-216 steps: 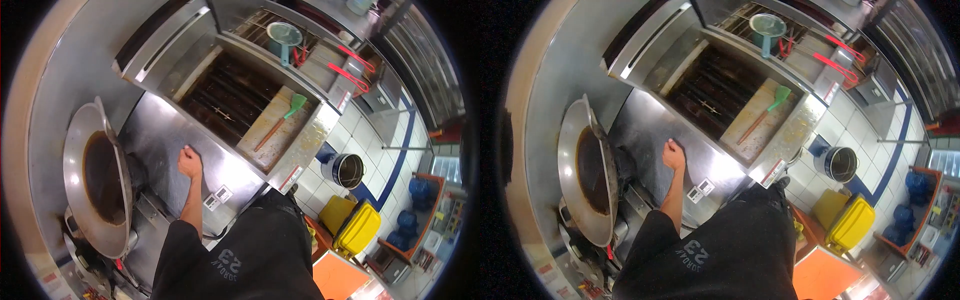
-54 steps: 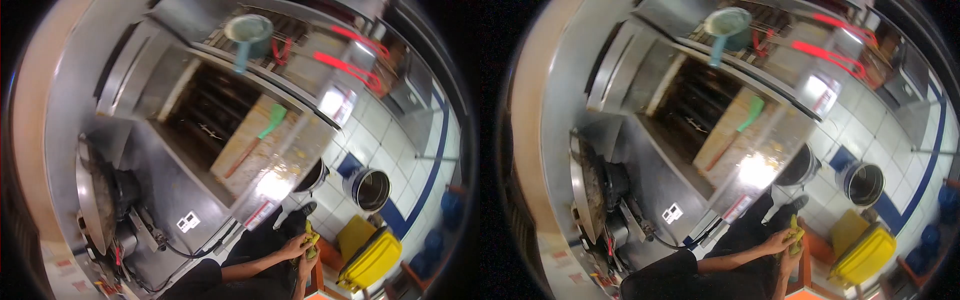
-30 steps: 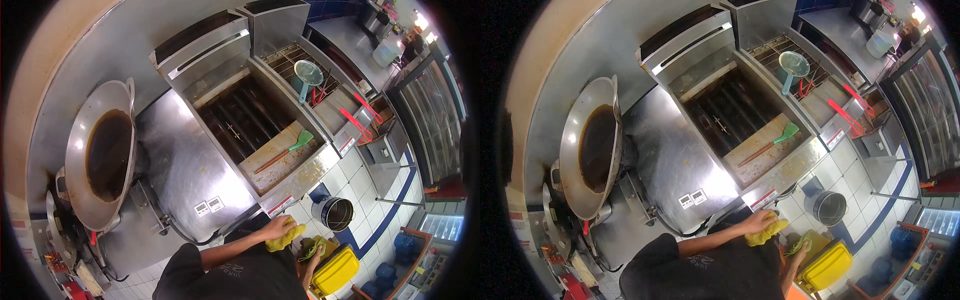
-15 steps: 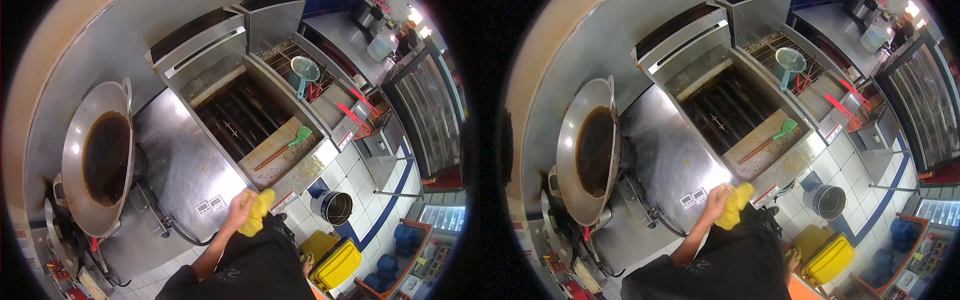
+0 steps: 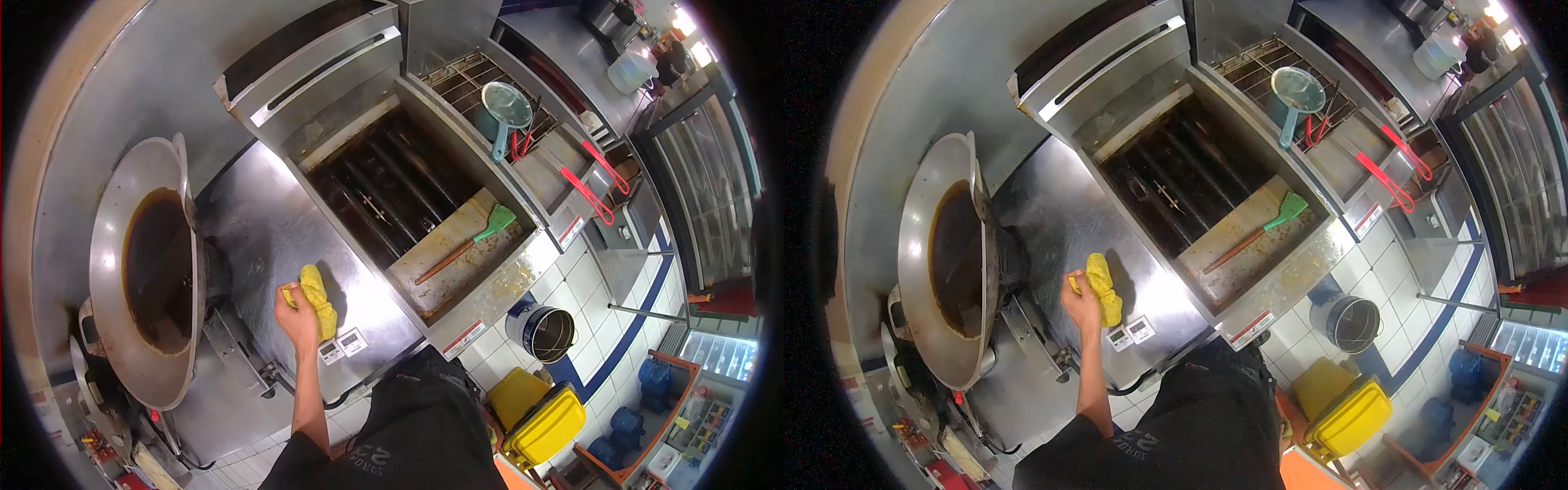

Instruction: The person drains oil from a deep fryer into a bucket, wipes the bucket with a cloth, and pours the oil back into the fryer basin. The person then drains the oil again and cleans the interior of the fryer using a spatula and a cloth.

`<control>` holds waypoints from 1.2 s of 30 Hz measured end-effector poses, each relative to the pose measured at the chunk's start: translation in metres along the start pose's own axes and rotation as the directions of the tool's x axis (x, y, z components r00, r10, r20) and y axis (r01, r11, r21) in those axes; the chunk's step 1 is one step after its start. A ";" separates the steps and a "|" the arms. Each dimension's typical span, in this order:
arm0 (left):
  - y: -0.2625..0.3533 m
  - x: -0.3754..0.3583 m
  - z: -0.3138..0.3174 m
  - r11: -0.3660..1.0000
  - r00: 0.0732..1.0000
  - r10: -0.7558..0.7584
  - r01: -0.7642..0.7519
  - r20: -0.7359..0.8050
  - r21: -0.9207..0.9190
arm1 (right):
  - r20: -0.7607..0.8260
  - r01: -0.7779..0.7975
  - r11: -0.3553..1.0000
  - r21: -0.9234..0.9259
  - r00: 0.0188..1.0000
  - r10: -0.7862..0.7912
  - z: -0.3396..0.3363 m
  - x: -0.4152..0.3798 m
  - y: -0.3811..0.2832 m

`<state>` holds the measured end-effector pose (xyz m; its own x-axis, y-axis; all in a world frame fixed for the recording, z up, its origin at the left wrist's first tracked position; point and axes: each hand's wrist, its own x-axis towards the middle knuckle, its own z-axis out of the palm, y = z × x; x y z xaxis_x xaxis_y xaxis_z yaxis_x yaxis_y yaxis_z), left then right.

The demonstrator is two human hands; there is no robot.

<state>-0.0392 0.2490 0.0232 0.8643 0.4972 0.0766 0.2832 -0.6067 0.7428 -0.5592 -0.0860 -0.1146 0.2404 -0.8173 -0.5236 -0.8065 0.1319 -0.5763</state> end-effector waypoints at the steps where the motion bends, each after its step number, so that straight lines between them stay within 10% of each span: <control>1: -0.006 0.003 0.005 1.000 1.000 -0.003 0.003 0.008 0.005 | 0.004 -0.007 1.000 -0.006 1.000 0.007 -0.001 -0.003 0.001; 6: -0.047 0.007 0.037 0.957 0.994 0.054 -0.079 0.097 0.280 | -0.008 -0.016 1.000 -0.026 1.000 0.016 -0.007 -0.019 -0.011; 36: -0.067 0.023 0.076 0.744 0.975 0.096 -0.205 0.201 0.637 | -0.190 0.008 0.998 -0.066 0.982 -0.021 0.024 -0.026 -0.015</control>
<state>-0.0069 0.2545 -0.0754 0.9533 0.3018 0.0130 0.2985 -0.9477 0.1133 -0.5401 -0.0538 -0.1072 0.1503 -0.9114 -0.3830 -0.8386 0.0877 -0.5377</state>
